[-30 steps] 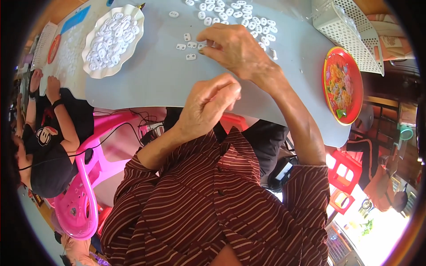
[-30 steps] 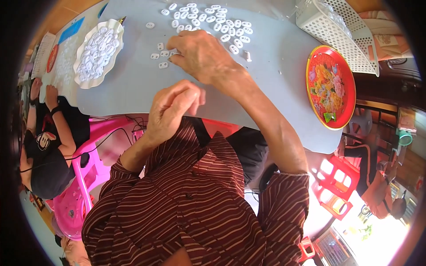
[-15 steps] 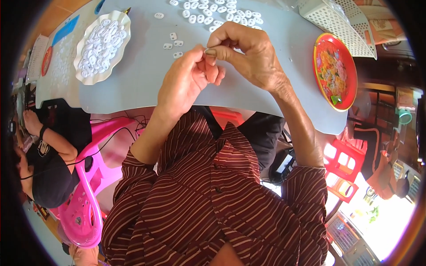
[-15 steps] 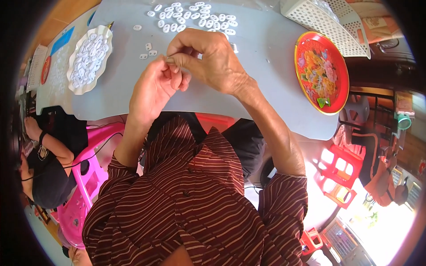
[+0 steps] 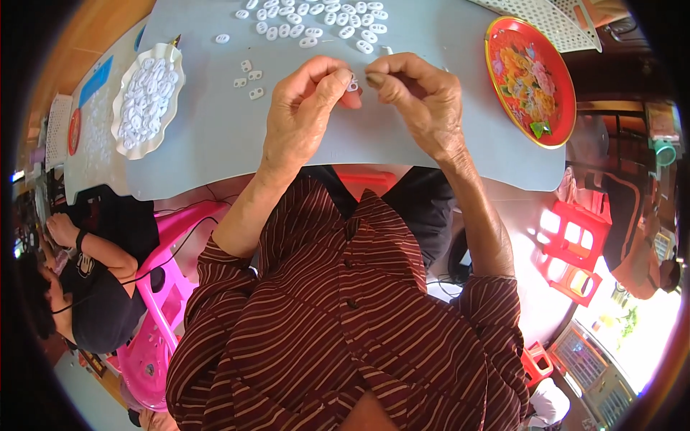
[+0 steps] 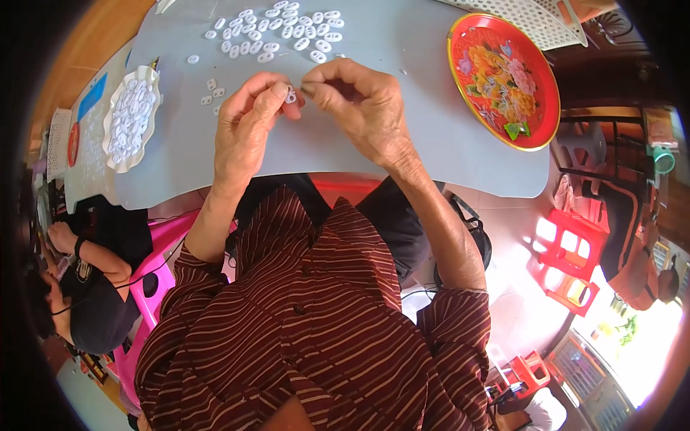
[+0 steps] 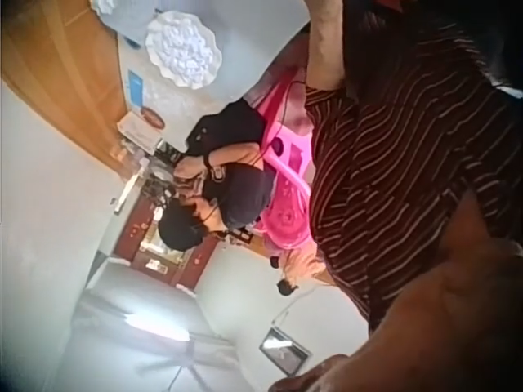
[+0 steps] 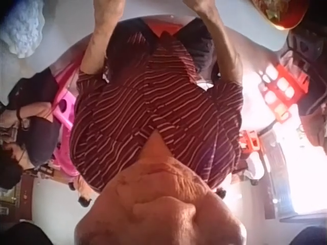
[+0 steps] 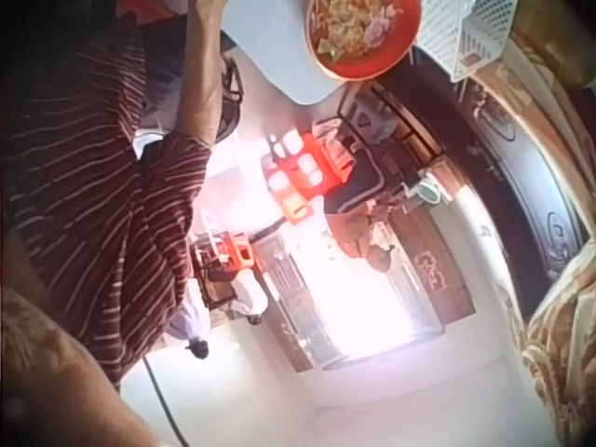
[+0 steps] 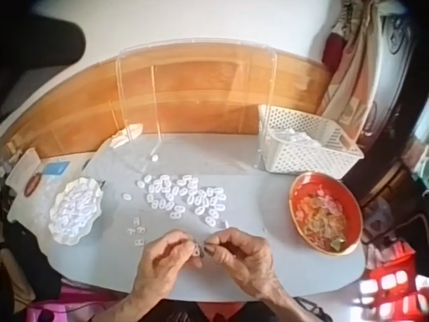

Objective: Assembling small white plastic components by manually inserting small grey pins into them.

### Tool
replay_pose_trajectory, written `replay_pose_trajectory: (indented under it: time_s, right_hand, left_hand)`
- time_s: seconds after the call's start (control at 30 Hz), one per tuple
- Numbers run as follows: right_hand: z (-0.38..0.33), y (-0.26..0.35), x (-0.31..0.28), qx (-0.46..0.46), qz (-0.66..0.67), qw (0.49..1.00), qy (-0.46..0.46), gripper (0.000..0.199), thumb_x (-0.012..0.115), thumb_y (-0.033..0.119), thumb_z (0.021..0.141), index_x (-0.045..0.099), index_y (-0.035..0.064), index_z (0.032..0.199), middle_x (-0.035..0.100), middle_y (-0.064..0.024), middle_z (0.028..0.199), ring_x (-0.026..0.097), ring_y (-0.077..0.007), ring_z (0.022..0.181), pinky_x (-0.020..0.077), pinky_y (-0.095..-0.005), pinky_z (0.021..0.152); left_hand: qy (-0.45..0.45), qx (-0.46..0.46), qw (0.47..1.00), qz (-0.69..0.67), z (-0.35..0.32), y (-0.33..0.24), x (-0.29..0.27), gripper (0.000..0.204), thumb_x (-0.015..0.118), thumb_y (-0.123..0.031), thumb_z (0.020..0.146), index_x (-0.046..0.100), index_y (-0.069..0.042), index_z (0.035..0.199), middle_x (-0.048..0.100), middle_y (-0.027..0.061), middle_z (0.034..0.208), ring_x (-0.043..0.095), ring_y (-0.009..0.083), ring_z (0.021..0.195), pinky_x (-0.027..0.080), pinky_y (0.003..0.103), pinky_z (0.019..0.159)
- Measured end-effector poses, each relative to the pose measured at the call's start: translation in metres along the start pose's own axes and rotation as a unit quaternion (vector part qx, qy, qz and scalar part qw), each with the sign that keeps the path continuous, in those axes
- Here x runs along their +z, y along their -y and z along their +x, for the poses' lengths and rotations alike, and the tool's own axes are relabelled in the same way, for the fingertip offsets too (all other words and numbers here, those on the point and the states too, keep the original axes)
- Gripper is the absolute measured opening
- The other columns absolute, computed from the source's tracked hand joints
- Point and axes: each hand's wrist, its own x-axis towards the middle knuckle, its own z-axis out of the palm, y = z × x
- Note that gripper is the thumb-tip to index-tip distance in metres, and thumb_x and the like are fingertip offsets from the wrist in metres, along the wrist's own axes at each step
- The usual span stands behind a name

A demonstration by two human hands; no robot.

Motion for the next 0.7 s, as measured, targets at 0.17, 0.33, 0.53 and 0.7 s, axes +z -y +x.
replay_pose_trajectory:
  time_s: [0.17,0.33,0.53,0.7]
  right_hand:
    - [-0.003,0.001,0.004,-0.006,0.028,1.0,0.012,0.009,0.065,0.004,0.082,0.063,-0.0026,0.087,0.066,-0.0052,0.073,0.06,-0.0077,0.069,0.0488,-0.0221,0.065]
    - [-0.006,-0.01,-0.002,0.015,0.038,0.999,0.009,0.007,0.062,0.004,0.083,0.063,-0.0025,0.083,0.066,-0.0062,0.072,0.06,-0.0081,0.069,0.0496,-0.023,0.063]
    - [-0.008,0.001,-0.009,0.008,-0.031,0.999,0.018,0.004,0.058,0.0,0.084,0.061,-0.0018,0.086,0.062,-0.0031,0.074,0.056,-0.0066,0.068,0.0484,-0.0228,0.063]
    - [-0.001,0.012,-0.054,-0.133,-0.163,0.974,-0.08,0.007,0.059,-0.001,0.082,0.062,-0.0006,0.089,0.061,-0.0025,0.073,0.056,-0.0072,0.064,0.048,-0.0226,0.059]
  left_hand:
    - [-0.011,-0.017,1.0,0.019,0.001,0.006,0.007,0.022,0.056,-0.02,0.091,0.06,0.001,0.093,0.057,0.0011,0.07,0.053,0.007,0.069,0.039,0.021,0.062]
    - [-0.005,-0.066,0.996,0.06,-0.004,0.003,0.009,0.021,0.055,-0.019,0.091,0.06,0.002,0.096,0.058,0.0013,0.073,0.05,0.0064,0.07,0.038,0.02,0.063]
    - [0.034,-0.039,0.992,0.115,-0.001,0.006,0.01,0.016,0.053,-0.014,0.09,0.059,0.001,0.092,0.056,-0.0001,0.072,0.048,0.0052,0.07,0.036,0.02,0.062]
    - [0.03,-0.069,0.986,0.149,-0.002,0.005,0.006,0.013,0.05,-0.01,0.087,0.057,0.0,0.085,0.053,0.0012,0.071,0.047,0.0067,0.068,0.036,0.021,0.063]
